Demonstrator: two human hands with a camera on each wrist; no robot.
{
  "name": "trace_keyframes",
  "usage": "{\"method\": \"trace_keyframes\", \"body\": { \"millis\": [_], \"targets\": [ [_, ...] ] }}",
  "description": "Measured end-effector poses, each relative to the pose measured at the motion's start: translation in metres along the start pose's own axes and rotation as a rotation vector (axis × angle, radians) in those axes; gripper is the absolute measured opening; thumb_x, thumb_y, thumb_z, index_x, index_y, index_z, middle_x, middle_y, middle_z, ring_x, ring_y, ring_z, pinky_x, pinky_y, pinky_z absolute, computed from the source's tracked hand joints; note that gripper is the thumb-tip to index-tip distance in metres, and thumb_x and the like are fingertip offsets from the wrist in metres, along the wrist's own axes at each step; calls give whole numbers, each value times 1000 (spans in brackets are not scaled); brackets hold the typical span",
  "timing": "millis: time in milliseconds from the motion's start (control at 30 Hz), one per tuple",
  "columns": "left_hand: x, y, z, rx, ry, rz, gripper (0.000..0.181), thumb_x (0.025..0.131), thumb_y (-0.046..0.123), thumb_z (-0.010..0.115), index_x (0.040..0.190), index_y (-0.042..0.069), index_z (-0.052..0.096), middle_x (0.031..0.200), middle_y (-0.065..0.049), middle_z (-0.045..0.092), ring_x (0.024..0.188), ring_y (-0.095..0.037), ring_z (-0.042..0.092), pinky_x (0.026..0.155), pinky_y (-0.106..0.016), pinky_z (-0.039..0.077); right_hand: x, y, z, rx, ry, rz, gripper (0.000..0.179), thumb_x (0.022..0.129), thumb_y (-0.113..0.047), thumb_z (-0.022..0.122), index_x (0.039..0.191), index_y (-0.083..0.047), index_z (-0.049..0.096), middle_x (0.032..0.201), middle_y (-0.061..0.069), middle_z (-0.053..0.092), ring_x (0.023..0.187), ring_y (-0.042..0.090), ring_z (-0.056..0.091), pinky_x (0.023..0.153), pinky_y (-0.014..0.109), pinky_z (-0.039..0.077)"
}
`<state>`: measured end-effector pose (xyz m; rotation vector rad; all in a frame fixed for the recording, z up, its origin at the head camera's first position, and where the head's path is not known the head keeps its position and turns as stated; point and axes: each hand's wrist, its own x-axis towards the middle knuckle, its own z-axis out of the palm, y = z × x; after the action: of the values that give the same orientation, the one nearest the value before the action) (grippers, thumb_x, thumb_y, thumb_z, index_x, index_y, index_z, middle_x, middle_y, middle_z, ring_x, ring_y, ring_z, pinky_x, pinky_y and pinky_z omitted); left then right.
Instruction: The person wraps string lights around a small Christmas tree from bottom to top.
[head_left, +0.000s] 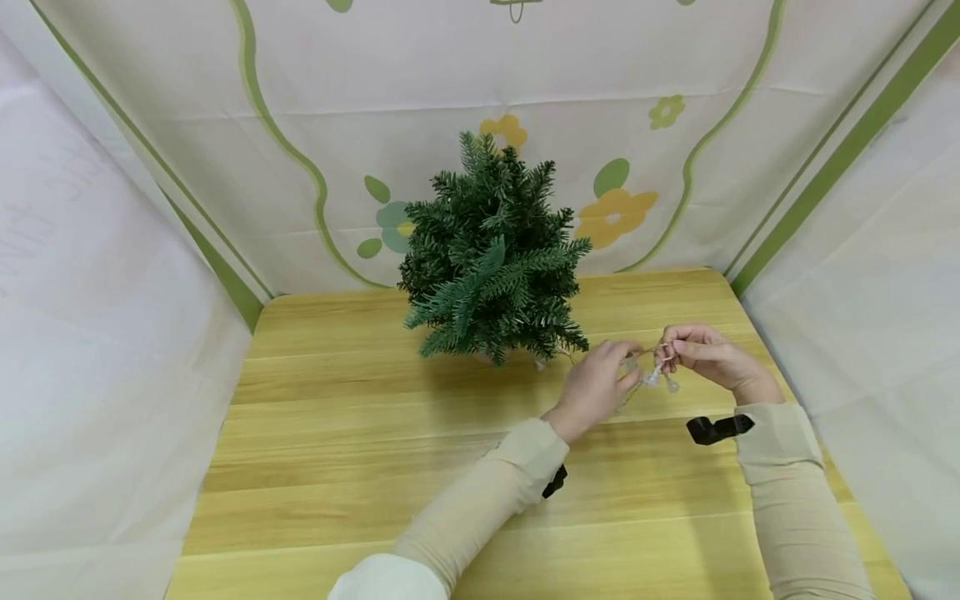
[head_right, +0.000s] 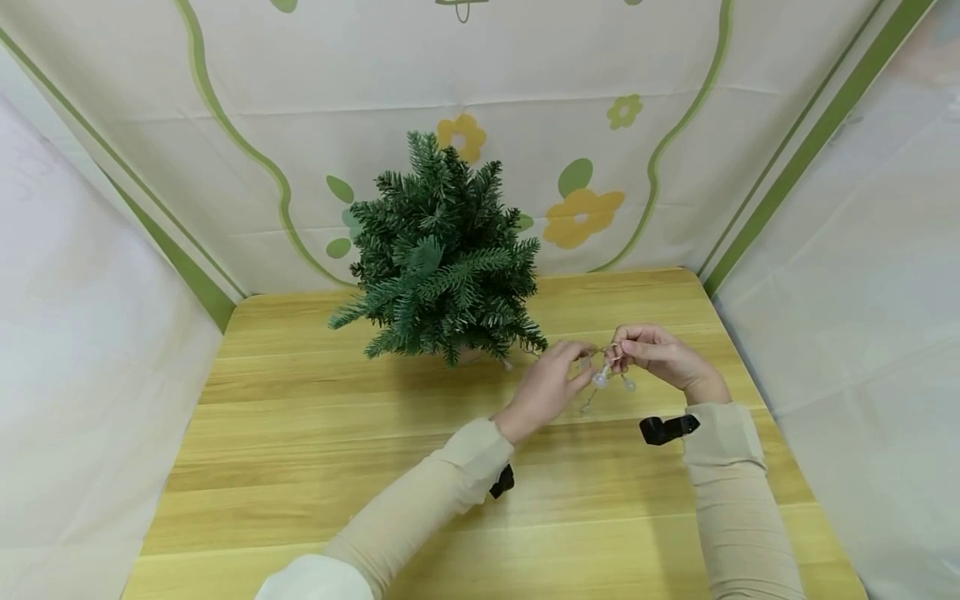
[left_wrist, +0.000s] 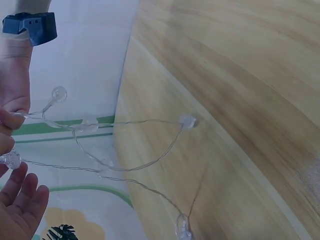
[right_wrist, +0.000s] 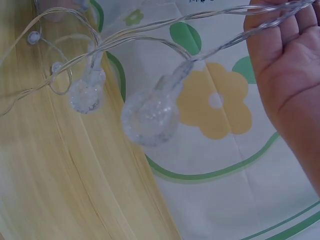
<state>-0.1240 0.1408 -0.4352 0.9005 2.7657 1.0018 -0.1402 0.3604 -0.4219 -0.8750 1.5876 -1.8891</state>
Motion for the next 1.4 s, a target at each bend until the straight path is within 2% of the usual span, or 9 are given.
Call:
{"method": "trace_keyframes", "body": {
  "millis": [100, 200, 300, 400, 700, 933, 1100, 1233, 1400],
  "targets": [
    [1, -2, -1, -29, 34, 3, 21, 98, 30, 53, 114, 20, 62, 111, 5, 64, 78, -3, 58, 56, -7, 39, -2, 0, -1, 13, 19, -8, 41, 101, 2, 22, 102, -12, 61, 99, -7, 65, 87, 6, 61, 69, 28, 46],
    [1, -4, -4, -101, 46, -4, 17, 100, 28, 49, 108, 17, 59, 109, 4, 66, 65, -1, 53, 52, -8, 38, -5, 1, -2, 48, 50, -15, 41, 102, 2, 21, 103, -12, 60, 95, -8, 65, 78, 6, 58, 56, 29, 36],
    [2, -4, -7, -196, 14, -16, 17, 102, 28, 44, 107, 16, 55, 108, 2, 67, 56, -1, 48, 50, -11, 38, -7, 1, -3, 78, 54, -35, 40, 102, 2, 21, 105, -9, 59, 93, -8, 64, 65, 12, 46, 52, 34, 22],
    [3, -5, -8, -251, -28, -17, 19, 102, 28, 44, 109, 16, 55, 109, 1, 66, 53, -3, 45, 48, -14, 38, -7, 1, -3, 82, 48, -41, 38, 102, 1, 23, 107, -9, 59, 95, -6, 66, 63, 17, 38, 53, 36, 21],
    [7, -3, -7, -150, -41, 59, 29, 98, 22, 54, 126, 17, 56, 119, 5, 65, 86, -2, 62, 62, -6, 43, 0, -7, 1, 20, 61, -20, 38, 97, 11, 29, 111, -9, 58, 95, -6, 65, 73, 8, 54, 56, 36, 25],
    [9, -1, -10, -186, -46, -20, 20, 97, 28, 55, 115, 20, 61, 119, 7, 65, 105, -8, 64, 80, -14, 50, 6, -8, 3, -2, 59, -15, 38, 97, 10, 30, 119, -9, 54, 96, -7, 64, 76, 6, 56, 57, 33, 32],
    [9, -4, -14, -279, -19, -63, 16, 100, 27, 51, 108, 18, 61, 111, 4, 68, 99, -6, 64, 80, -14, 50, 5, -4, 0, 75, 103, -47, 38, 98, 8, 32, 132, -8, 41, 94, -4, 66, 69, 9, 50, 56, 34, 22],
    [9, -6, -16, -297, -5, -53, 15, 99, 26, 53, 108, 17, 60, 105, 4, 68, 90, -4, 63, 73, -11, 48, -1, -1, -3, 104, 131, -106, 38, 98, 10, 30, 126, -8, 47, 97, -3, 65, 66, 15, 40, 58, 34, 18],
    [10, -6, -20, -288, -11, -49, 19, 97, 27, 57, 113, 18, 59, 107, 3, 67, 94, -6, 63, 77, -12, 49, -8, -7, 1, -31, 244, -44, 42, 95, 13, 38, 119, -13, 60, 98, -9, 61, 74, 7, 49, 59, 28, 33]
  ]
}}
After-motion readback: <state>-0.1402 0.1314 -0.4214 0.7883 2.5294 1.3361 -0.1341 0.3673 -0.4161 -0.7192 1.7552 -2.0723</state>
